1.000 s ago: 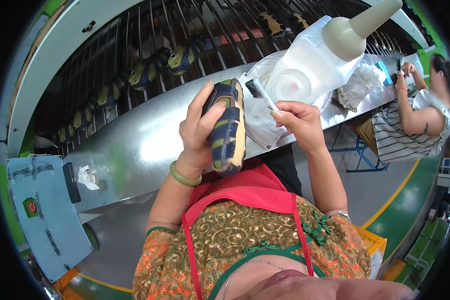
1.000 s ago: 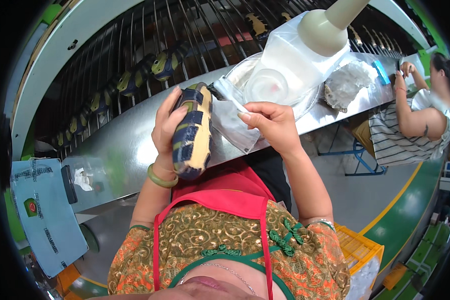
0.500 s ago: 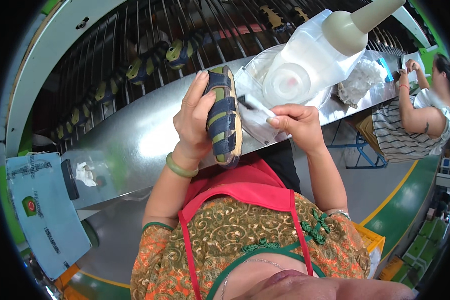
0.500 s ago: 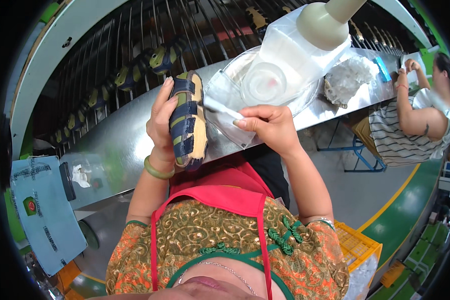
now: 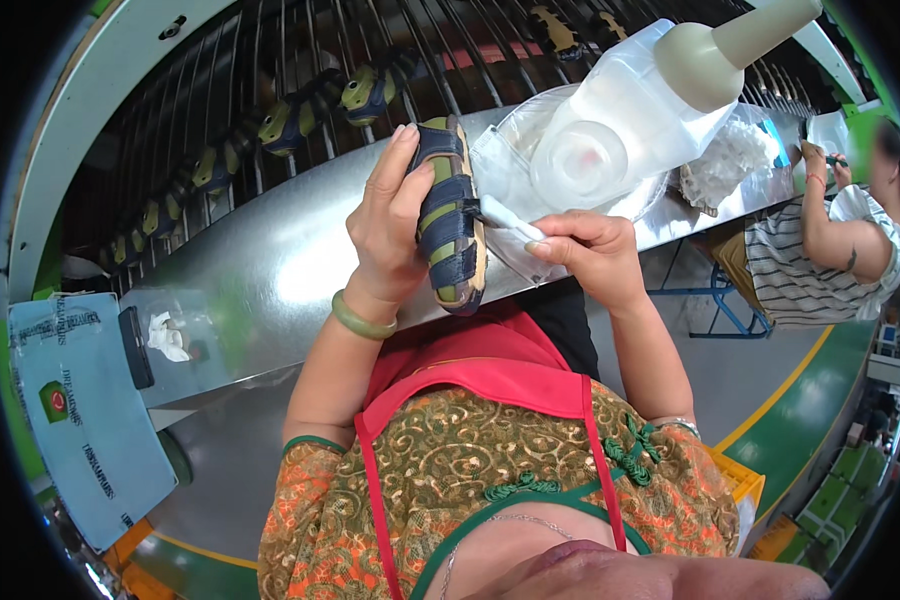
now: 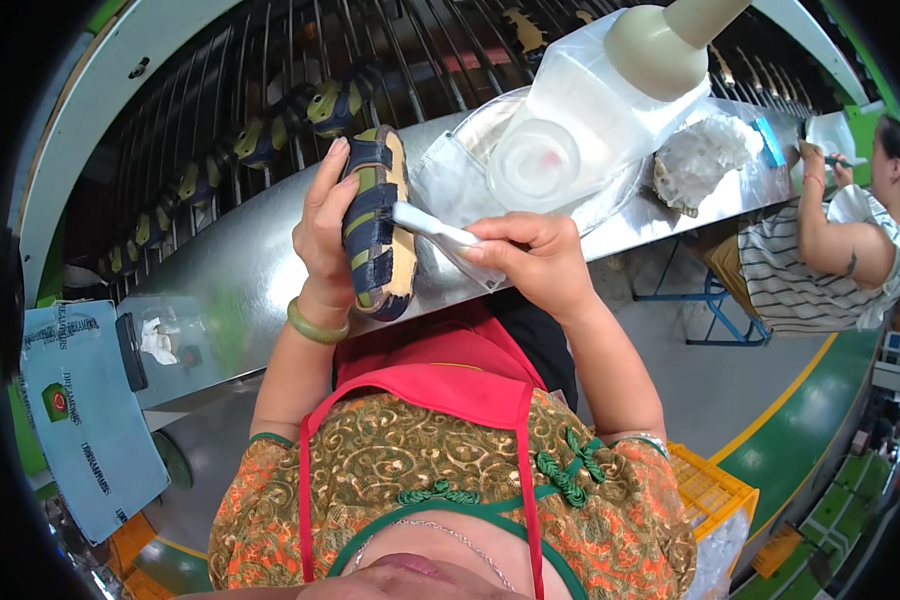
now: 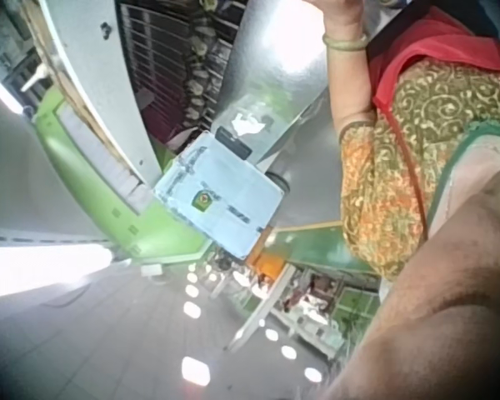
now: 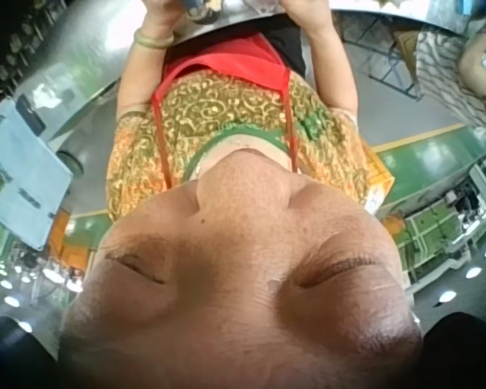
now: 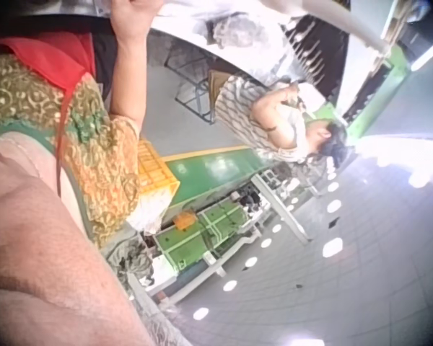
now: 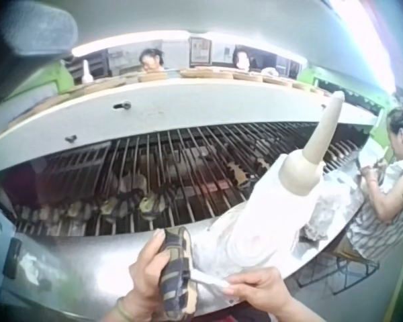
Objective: The person takes sandals from a conveyor rack, applies liquid along their edges using a small brush dipped in a container, and places the sandals back onto the conveyor rack.
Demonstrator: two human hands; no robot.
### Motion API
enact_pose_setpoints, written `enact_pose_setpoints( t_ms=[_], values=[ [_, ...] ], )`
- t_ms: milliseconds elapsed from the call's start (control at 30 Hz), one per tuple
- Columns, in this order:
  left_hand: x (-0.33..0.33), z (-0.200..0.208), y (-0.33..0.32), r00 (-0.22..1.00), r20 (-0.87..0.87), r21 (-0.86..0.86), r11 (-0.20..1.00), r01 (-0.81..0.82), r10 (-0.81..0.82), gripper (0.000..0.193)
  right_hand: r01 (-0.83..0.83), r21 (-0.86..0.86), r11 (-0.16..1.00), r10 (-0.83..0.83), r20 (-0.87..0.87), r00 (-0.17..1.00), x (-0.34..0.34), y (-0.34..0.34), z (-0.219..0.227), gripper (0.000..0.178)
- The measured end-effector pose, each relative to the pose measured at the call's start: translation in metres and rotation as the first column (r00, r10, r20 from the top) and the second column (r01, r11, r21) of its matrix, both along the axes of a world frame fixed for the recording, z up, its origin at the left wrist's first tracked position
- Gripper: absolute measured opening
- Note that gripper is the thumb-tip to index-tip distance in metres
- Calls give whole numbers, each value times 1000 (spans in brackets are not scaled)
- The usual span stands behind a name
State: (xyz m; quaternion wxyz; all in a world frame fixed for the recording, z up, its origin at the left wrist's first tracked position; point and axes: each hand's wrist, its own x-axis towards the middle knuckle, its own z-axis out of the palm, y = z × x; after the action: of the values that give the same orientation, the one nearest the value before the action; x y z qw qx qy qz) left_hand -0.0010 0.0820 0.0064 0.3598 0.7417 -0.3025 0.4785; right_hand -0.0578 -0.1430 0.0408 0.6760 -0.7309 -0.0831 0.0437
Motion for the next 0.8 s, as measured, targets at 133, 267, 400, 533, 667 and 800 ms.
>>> enact_pose_setpoints(
  t_ms=[133,267,400,533,667,800],
  values=[
    [0,-1,4,1000,-25,-2,1000,-18,18,50,25,-78,997,-33,-111,993,-5,-6,-6,15],
    [0,0,3,999,-32,47,999,-2,3,49,-38,-26,999,39,10,999,1,4,7,15],
    [0,-4,7,997,-80,25,999,-21,22,48,-38,-104,994,42,31,999,-5,-3,-11,16],
    [-6,-2,6,978,-205,-7,1000,28,-29,48,1,-45,999,-1,-2,1000,-3,3,1,16],
    [-11,1,6,953,-297,1,998,64,-61,48,-65,-112,992,72,67,995,-1,6,2,16],
    [-12,-3,9,922,-376,-42,996,85,-94,47,-31,-131,991,38,49,998,-3,-2,-11,16]
  ],
)
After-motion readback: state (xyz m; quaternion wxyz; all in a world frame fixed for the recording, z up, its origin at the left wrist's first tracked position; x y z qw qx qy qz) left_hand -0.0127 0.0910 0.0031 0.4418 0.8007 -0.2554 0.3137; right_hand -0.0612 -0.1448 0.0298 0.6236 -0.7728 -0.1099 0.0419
